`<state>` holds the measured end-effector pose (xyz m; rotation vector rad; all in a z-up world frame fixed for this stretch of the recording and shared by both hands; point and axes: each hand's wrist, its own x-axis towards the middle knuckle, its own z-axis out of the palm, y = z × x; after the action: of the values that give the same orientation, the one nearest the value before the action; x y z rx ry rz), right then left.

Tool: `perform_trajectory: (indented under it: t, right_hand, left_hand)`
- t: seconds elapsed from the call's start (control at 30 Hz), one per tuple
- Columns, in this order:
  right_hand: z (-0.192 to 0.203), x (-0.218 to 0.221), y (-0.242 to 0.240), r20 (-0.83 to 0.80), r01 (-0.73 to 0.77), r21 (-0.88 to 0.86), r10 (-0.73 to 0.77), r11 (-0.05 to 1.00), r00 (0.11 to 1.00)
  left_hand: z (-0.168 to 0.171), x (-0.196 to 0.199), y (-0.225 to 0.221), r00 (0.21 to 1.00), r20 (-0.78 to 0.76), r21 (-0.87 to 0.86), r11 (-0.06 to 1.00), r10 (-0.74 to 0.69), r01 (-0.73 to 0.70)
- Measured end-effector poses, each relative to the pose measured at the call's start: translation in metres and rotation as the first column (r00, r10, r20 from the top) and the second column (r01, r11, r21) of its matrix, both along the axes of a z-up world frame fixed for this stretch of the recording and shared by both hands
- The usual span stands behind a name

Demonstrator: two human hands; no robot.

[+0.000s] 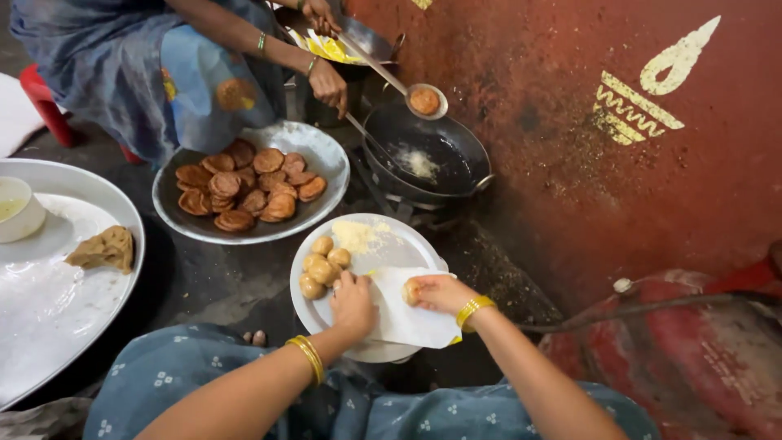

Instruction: Shaping portions of dough into flat rounds and placing them on paper for frying.

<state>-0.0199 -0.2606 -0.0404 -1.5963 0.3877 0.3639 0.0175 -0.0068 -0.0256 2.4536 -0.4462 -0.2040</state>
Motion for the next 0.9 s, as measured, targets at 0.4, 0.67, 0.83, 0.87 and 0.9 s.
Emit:
perform_trajectory:
  t: [0.4, 0.67, 0.83, 0.87, 0.9]
  right_hand:
    - [0.079, -0.031, 0.073, 0.216, -0.004, -0.64, 0.185, 0.769, 0.959]
    - [0.046, -0.059, 0.098, 0.29, 0.02, -0.915, 0.621, 0.403, 0.728]
    - [0.088, -0.072, 0.128, -0.008, -0.215, -0.953, 0.695, 0.211, 0.719]
    - [0.089, -0.072, 0.128, -0.015, -0.232, -0.949, 0.703, 0.214, 0.711]
    - [0.09, -0.071, 0.129, -0.017, -0.243, -0.945, 0.712, 0.218, 0.702]
  left_hand:
    - [-0.035, 0.055, 0.01, 0.983, 0.08, -0.208, 0.962, -0.164, 0.177]
    - [-0.011, 0.029, 0.02, 0.972, -0.038, -0.079, 0.97, -0.234, 0.23]
    - [-0.019, 0.027, 0.024, 0.956, -0.118, -0.01, 0.963, -0.268, 0.269]
    - [-0.015, 0.024, 0.025, 0.955, -0.095, -0.031, 0.96, -0.282, 0.28]
    - [-0.01, 0.024, 0.026, 0.954, -0.066, -0.048, 0.956, -0.293, 0.29]
